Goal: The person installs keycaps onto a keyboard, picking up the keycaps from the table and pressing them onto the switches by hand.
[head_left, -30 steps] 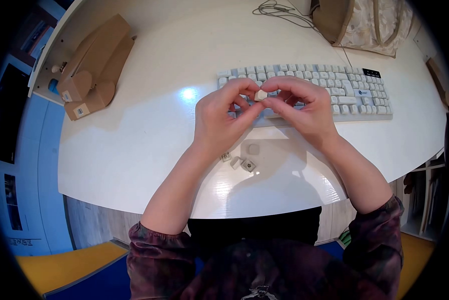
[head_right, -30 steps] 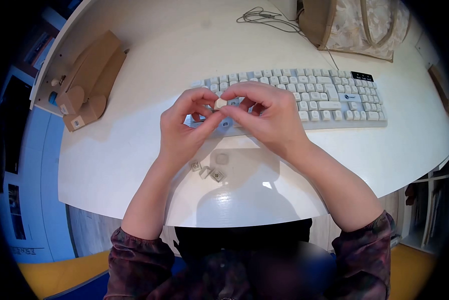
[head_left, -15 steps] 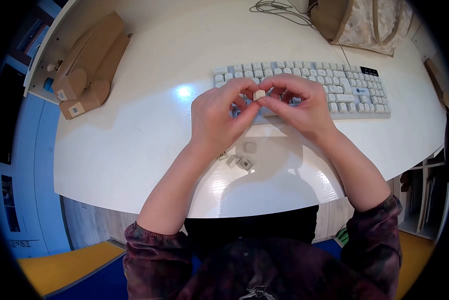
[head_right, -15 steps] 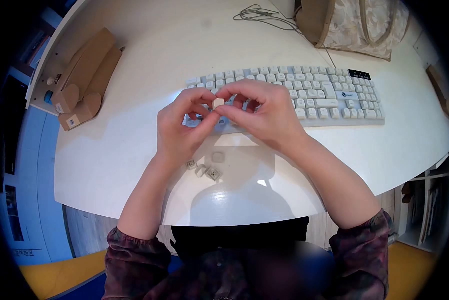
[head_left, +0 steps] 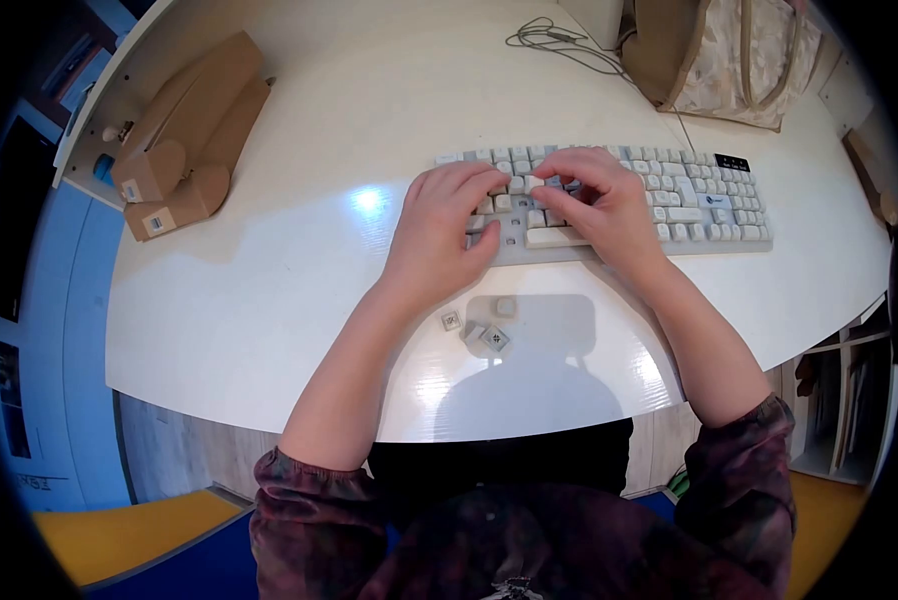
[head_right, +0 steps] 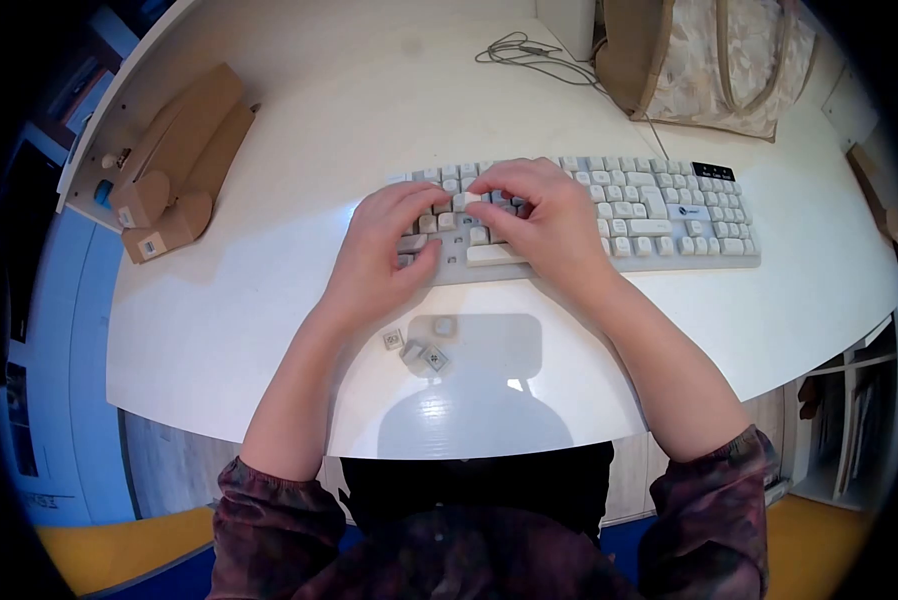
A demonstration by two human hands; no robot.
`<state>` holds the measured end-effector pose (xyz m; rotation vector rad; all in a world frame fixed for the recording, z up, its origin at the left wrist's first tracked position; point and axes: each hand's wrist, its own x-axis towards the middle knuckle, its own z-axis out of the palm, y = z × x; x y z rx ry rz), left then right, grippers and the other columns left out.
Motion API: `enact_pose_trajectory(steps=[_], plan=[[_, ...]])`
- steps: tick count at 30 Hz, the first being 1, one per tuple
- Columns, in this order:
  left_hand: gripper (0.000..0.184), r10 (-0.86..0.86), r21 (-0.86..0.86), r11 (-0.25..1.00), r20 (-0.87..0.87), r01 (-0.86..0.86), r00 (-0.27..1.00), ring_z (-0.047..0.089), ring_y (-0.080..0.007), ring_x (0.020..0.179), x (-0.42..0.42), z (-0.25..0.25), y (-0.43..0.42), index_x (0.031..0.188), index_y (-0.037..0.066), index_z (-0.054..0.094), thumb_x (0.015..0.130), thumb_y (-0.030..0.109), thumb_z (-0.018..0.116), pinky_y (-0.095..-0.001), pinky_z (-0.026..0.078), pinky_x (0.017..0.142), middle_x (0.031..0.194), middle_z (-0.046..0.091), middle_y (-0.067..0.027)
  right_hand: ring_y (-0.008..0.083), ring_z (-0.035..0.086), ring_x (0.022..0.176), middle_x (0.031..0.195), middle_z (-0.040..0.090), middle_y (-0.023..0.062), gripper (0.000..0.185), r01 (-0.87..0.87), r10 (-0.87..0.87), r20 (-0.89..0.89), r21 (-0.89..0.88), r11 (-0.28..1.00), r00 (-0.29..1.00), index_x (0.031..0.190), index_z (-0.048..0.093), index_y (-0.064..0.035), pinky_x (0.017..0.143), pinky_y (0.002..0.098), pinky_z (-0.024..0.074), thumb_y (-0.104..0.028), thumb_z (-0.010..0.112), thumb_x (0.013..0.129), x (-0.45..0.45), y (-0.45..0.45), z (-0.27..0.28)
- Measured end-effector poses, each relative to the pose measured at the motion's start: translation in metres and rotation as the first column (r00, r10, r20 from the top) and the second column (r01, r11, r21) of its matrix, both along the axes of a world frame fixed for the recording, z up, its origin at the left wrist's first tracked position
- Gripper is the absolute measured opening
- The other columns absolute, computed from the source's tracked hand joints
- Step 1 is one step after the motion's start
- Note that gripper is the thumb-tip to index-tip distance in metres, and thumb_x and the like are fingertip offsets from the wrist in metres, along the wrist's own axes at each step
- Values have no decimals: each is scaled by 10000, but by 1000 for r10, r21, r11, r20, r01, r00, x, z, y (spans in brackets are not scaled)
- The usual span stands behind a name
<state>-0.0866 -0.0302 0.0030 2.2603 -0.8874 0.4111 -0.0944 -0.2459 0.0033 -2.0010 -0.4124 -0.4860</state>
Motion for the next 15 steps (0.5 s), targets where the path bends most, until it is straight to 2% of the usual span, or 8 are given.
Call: enact_pose_trajectory(steps=[4,10,15], plan=[[415,-14,29,999,-4,14,1000,487,-321,1255,-2,-2,-1,1194,62,611,781,69,648,-424,371,1078,1267,586,-117,227,605,924,985,683,45,188,50,-43,55,-127,991,998,913,742,-67,768,343,505,-171,781,760,-2,6,-5],[397,-12,25,1000,1,12,1000,492,-316,1245,-1,-4,-1,1172,68,623,776,67,646,-427,376,1070,1253,594,-106,241,612,931,981,675,29,153,95,-66,108,-285,954,992,847,739,-66,769,371,501,-199,765,776,0,9,-6],[398,-34,40,999,25,33,999,498,-307,1229,-1,-3,-2,1163,74,641,766,58,646,-421,383,1064,1240,604,-96,244,623,903,971,671,34,136,84,-81,22,-246,966,996,821,742,-72,745,376,502,-197,761,772,1,13,-7]])
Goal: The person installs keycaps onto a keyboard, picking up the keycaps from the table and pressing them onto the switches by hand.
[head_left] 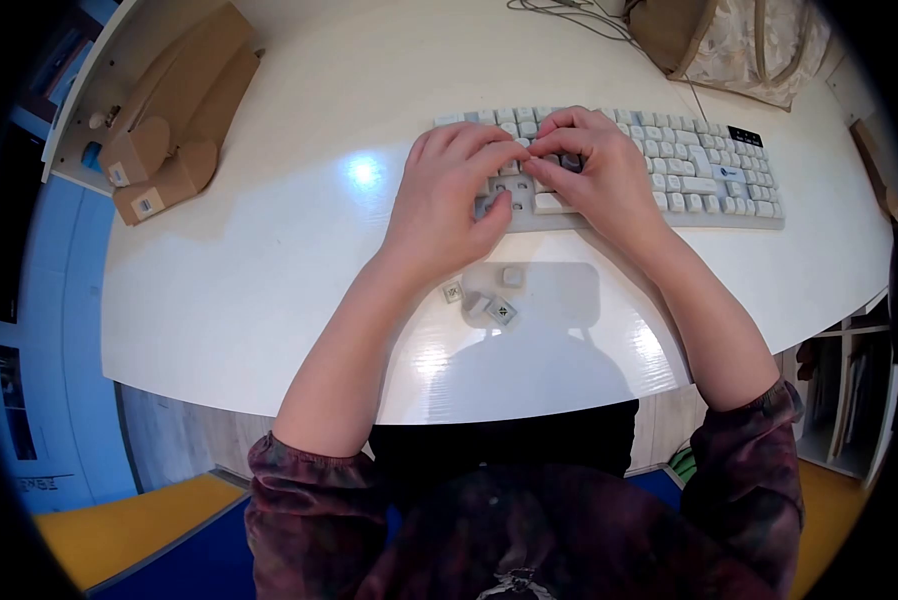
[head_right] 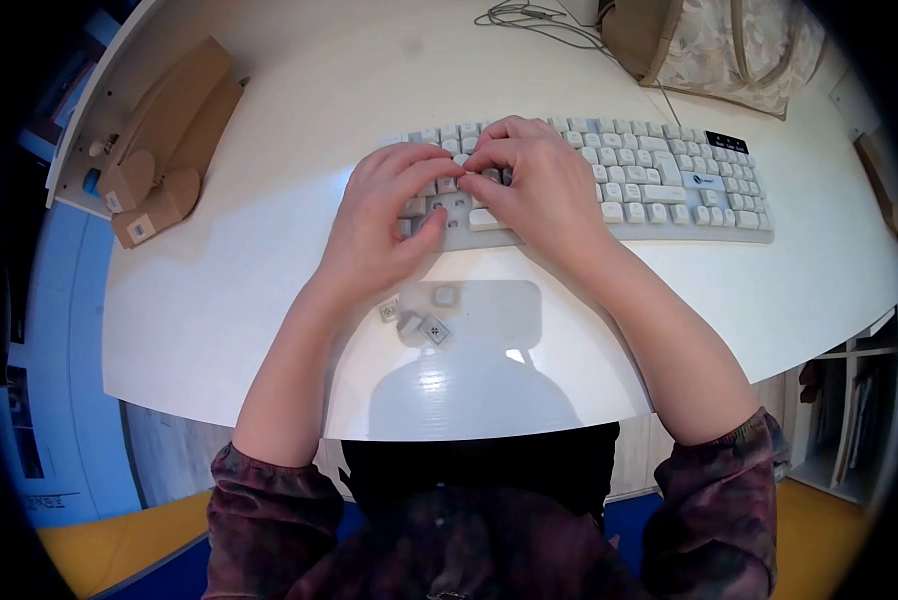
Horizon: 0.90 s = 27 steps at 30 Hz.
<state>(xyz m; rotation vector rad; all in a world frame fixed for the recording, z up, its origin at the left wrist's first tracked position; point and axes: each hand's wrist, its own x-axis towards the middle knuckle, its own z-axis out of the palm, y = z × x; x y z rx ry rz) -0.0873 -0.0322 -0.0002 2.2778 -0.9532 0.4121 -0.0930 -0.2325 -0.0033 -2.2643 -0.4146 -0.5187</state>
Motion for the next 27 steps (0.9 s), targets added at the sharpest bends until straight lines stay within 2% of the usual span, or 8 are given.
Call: enact_pose_trajectory(steps=[4,7,10,13,16,20,22,27], plan=[[388,-2,-9,1000,-7,2,1000,501,-301,1222,1,-1,-1,1153,73,664,767,43,637,-411,403,1048,1237,607,-87,245,636,854,948,668,41,135,31,-28,-89,27,999,996,801,742,-82,722,376,504,-210,764,763,-1,1,6],[386,9,-22,1000,-64,-10,998,504,-300,1221,-2,-3,-1,1150,81,680,770,34,630,-403,416,1039,1236,610,-82,248,639,828,934,667,43,149,-14,20,-118,47,999,993,805,738,-85,705,373,505,-224,765,761,5,-4,3],[383,28,-4,1000,-63,-29,998,510,-300,1218,-2,1,-4,1145,91,692,772,30,628,-397,419,1038,1236,612,-81,251,637,827,942,667,45,163,-5,5,-127,-3,1000,992,812,730,-83,700,375,507,-238,758,769,3,-3,7],[377,48,8,999,-46,-48,998,516,-298,1215,-4,3,-6,1134,100,706,774,24,621,-396,421,1037,1233,618,-79,246,637,842,942,667,48,129,-17,17,-2,-13,1000,1000,817,725,-81,696,366,514,-204,742,782,0,-5,3],[380,54,32,998,-12,-53,998,527,-295,1205,-6,2,-5,1133,107,714,776,26,614,-410,412,1044,1223,626,-76,239,635,873,938,666,40,85,-39,54,-94,153,987,994,840,732,-86,704,355,520,-152,727,788,-2,-8,0],[374,28,92,995,77,-35,997,553,-288,1169,-2,3,-1,1126,116,720,774,44,617,-444,381,1070,1209,634,-71,232,633,894,934,664,43,113,-71,78,130,-57,996,988,883,735,-63,712,351,526,-87,700,778,-6,-12,-3],[340,41,106,993,122,-54,992,551,-266,1173,-3,3,-1,1087,124,731,770,70,621,-494,352,1088,1189,636,-54,230,632,898,941,663,47,134,-64,93,206,-143,988,974,898,735,-51,715,358,529,-70,689,774,-8,-11,-2],[327,59,105,992,159,-76,986,548,-253,1175,-4,0,-2,1075,128,731,766,90,630,-530,331,1103,1175,635,-47,225,627,909,946,655,42,155,-39,108,264,-255,966,958,916,728,-51,698,354,532,-57,682,768,-11,-8,2]])
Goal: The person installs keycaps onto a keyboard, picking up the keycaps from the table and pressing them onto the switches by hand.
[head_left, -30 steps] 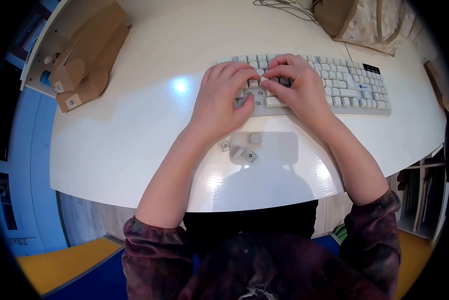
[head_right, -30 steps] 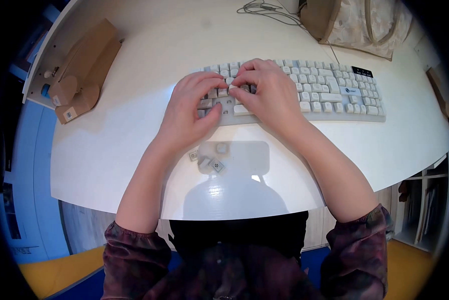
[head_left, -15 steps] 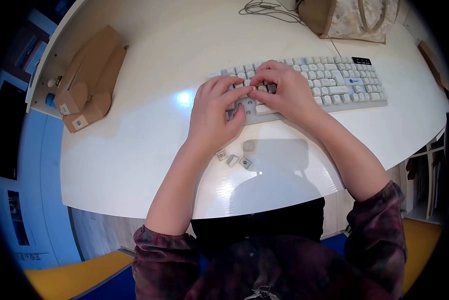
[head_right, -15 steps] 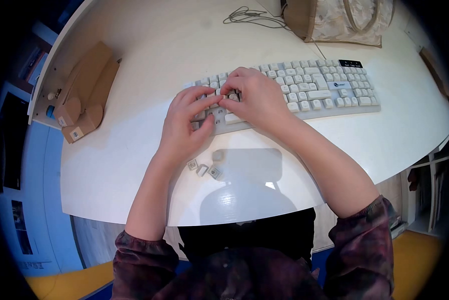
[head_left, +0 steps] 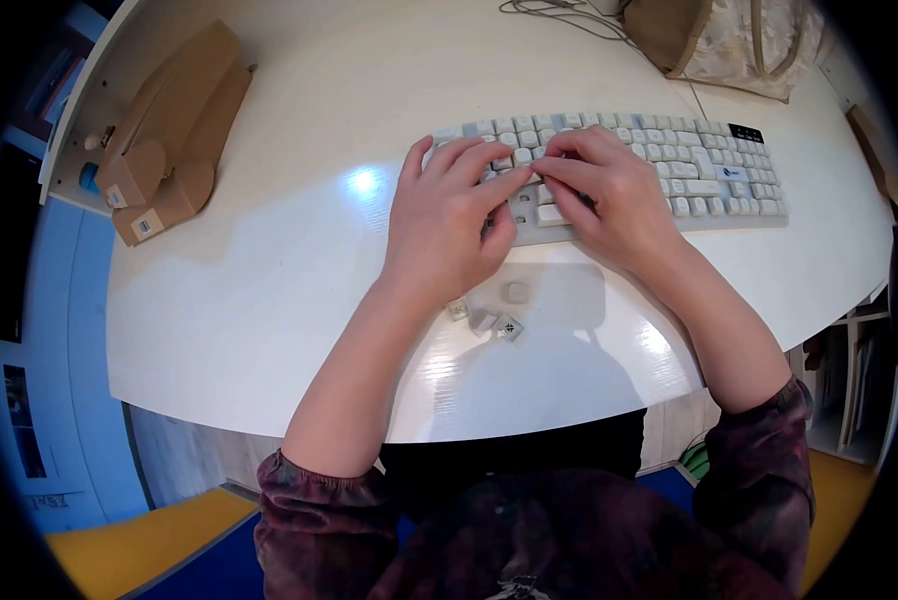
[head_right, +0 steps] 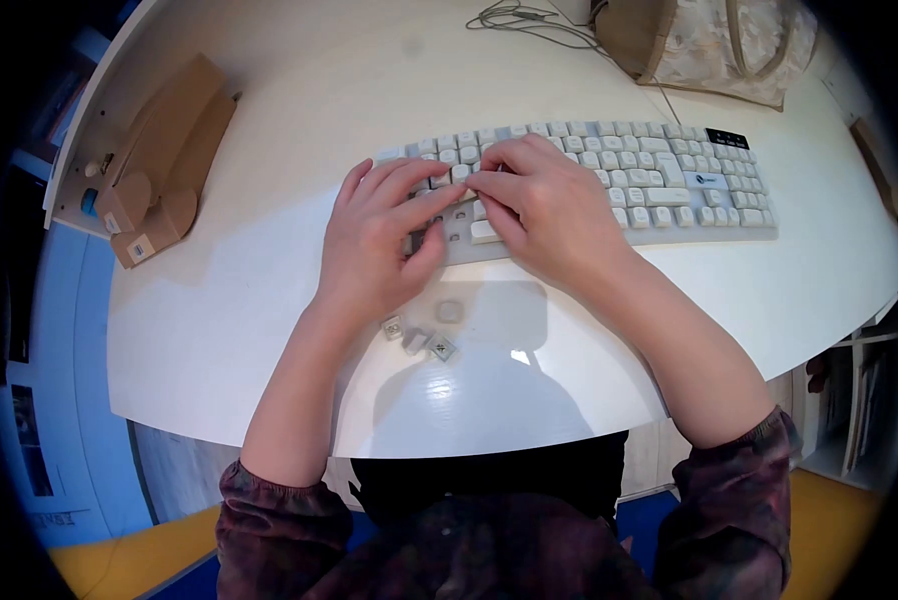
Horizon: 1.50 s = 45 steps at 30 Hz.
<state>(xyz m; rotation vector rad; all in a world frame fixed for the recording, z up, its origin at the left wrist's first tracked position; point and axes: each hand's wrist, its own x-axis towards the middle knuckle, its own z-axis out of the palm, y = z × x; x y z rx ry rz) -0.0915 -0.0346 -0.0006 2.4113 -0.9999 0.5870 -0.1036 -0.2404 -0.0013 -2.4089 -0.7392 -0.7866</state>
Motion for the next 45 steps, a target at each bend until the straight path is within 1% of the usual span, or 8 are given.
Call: enact_pose_trajectory(steps=[13,16,23,26,30,34,41,45], plan=[[332,6,36,999,44,-7,999,571,-296,1130,-3,1,-4,1051,82,722,731,41,642,-462,414,1045,1194,639,-85,205,603,924,926,626,43,159,88,-30,162,-367,926,986,878,686,-5,639,318,553,-99,629,764,-8,6,5],[320,9,30,1000,22,-10,1000,558,-291,1150,-3,-2,-5,1041,89,729,735,63,640,-473,391,1065,1187,635,-92,214,616,968,1002,644,29,306,100,-78,74,-374,922,994,969,699,-38,713,326,552,-34,694,663,-11,6,6],[329,-4,-68,998,-149,-7,989,563,-266,1157,-2,2,-2,1096,79,699,784,57,597,-414,420,1044,1182,640,-111,215,615,956,967,647,37,148,39,-39,4,-110,993,999,895,709,-64,693,357,546,-77,655,758,-4,-2,2],[382,-155,-487,851,-593,-198,790,581,-201,1125,5,5,4,1228,65,636,870,20,508,-340,447,1005,1197,649,-58,218,629,905,973,669,38,166,2,-3,17,70,998,1000,921,719,-71,677,344,532,-61,662,765,0,1,1],[315,-332,-720,631,-587,-289,739,569,-150,1138,19,2,13,1251,16,610,966,69,487,-292,443,992,1191,648,-92,222,634,748,886,680,62,161,-196,252,-199,262,945,947,941,719,-55,620,321,507,-60,685,784,-12,2,17],[284,-292,-702,647,-589,-297,754,589,-142,1098,22,-5,15,1227,9,627,975,110,543,-294,455,977,1165,665,-84,214,609,607,753,661,71,188,-346,396,-629,209,915,669,950,716,-52,566,314,483,-88,738,766,-28,4,34],[239,-150,-619,749,-505,-235,850,606,-142,1061,22,-6,15,1152,16,670,942,108,603,-289,458,960,1129,685,-58,241,598,589,693,630,62,214,-393,341,-531,15,919,776,934,718,-77,566,357,487,-133,775,735,-31,11,20],[221,-55,-559,818,-316,-139,947,624,-204,1012,19,0,14,1092,29,680,889,85,616,-320,478,910,1077,674,-84,158,574,562,714,644,33,128,-242,398,-600,327,914,694,897,710,-60,514,296,444,-146,748,810,-29,9,22]])
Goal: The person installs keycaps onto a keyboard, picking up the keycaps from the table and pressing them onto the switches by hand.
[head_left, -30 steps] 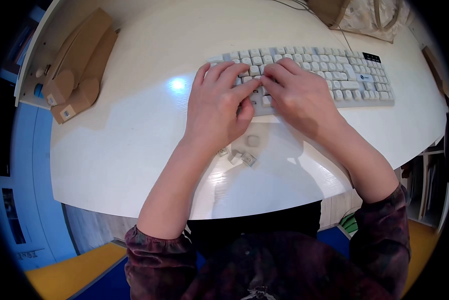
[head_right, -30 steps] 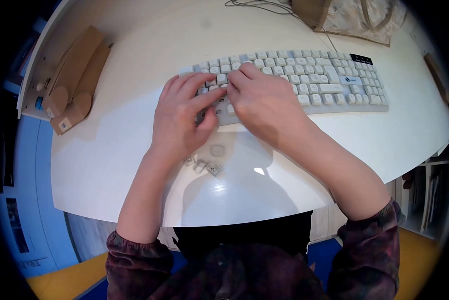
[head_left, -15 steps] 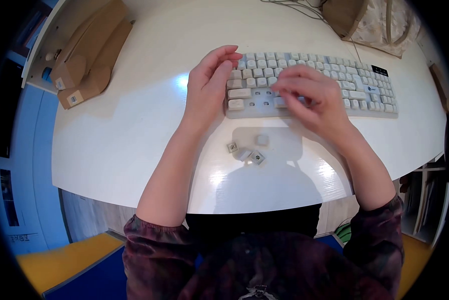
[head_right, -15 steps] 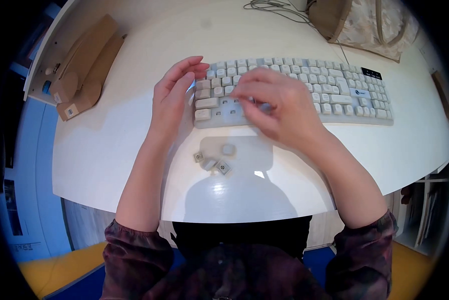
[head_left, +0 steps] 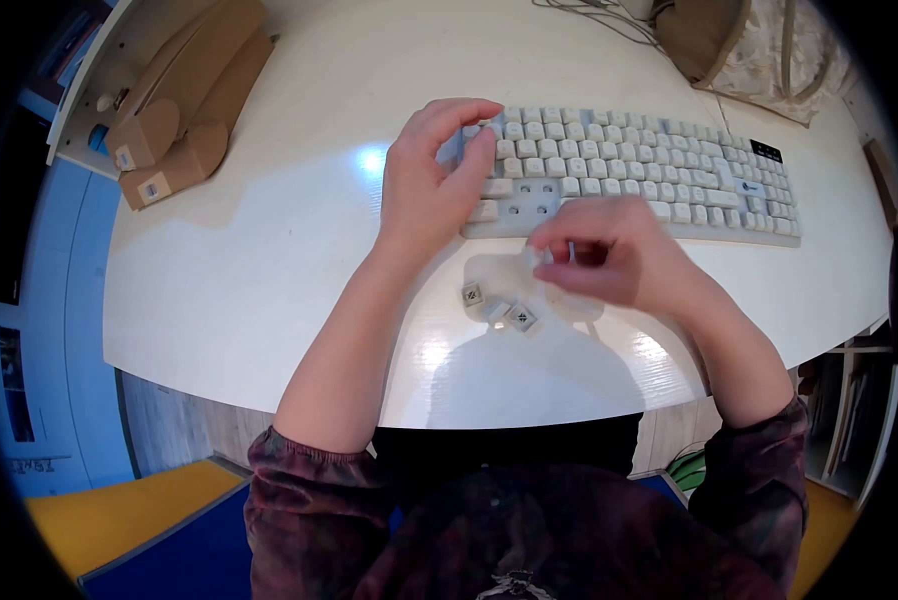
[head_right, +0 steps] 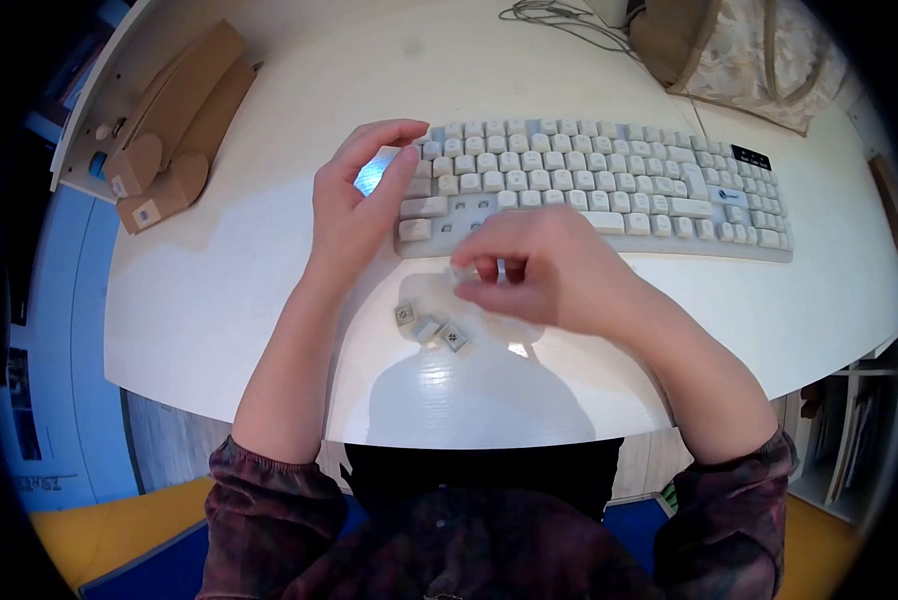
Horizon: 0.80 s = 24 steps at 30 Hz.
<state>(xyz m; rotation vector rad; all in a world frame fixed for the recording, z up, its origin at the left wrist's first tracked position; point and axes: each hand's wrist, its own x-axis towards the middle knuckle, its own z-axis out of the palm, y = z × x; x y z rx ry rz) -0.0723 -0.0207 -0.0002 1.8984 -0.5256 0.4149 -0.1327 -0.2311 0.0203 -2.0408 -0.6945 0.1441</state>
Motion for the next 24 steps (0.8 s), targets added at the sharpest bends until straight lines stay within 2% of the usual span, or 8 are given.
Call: enact_pose_trajectory(steps=[2,4,5,6,9,15,21,24], plan=[[233,-84,8,996,34,84,996,609,-183,1036,-6,9,-1,1107,18,678,886,65,619,-314,463,939,1091,668,-81,107,544,548,730,644,21,120,205,-85,-452,223,953,888,888,700,-43,487,256,409,-158,720,862,2,-4,17],[251,-185,-14,983,26,185,982,600,-178,1048,-14,17,-4,1118,15,678,877,47,618,-317,456,953,1108,660,-83,65,467,515,722,609,9,200,210,105,-553,476,854,827,993,697,-17,464,215,351,-197,671,910,10,-14,16],[262,-242,-40,969,0,242,970,599,-184,1048,-17,20,-6,1123,18,679,869,39,617,-322,457,954,1118,656,-87,44,428,499,718,592,3,244,224,209,-576,589,776,790,1045,695,-4,452,195,321,-216,647,934,12,-18,14],[275,-299,-65,953,-25,297,954,598,-190,1049,-19,21,-7,1128,21,680,861,31,616,-327,457,954,1128,651,-90,46,381,488,731,589,17,328,212,209,-568,585,783,796,1096,660,20,438,198,292,-272,583,967,12,-18,13],[302,-372,-44,926,53,374,927,594,-206,1071,-22,19,-9,1137,24,680,842,15,618,-338,459,956,1153,639,-101,70,467,530,769,636,40,210,274,323,-620,673,687,715,896,656,-12,460,225,337,-214,625,944,13,-18,13],[337,-361,26,933,122,360,925,609,-220,1083,-28,24,-14,1133,34,684,799,-11,687,-329,488,919,1145,641,-103,75,485,552,746,624,36,226,240,306,-610,650,721,731,896,650,-12,471,227,350,-234,633,936,16,-20,11],[312,-305,28,951,222,306,926,630,-256,996,-25,17,-20,1076,59,713,771,15,759,-332,513,846,1088,638,-97,75,499,563,733,611,22,220,277,319,-618,675,684,719,1024,669,-11,492,223,377,-208,651,928,14,-18,7],[342,-292,64,956,258,286,921,642,-219,1009,-26,21,-18,1090,55,715,760,-24,760,-313,522,861,1092,661,-93,72,503,578,730,601,18,235,303,321,-604,705,641,729,1102,658,-19,505,221,390,-193,642,945,13,-15,5]])
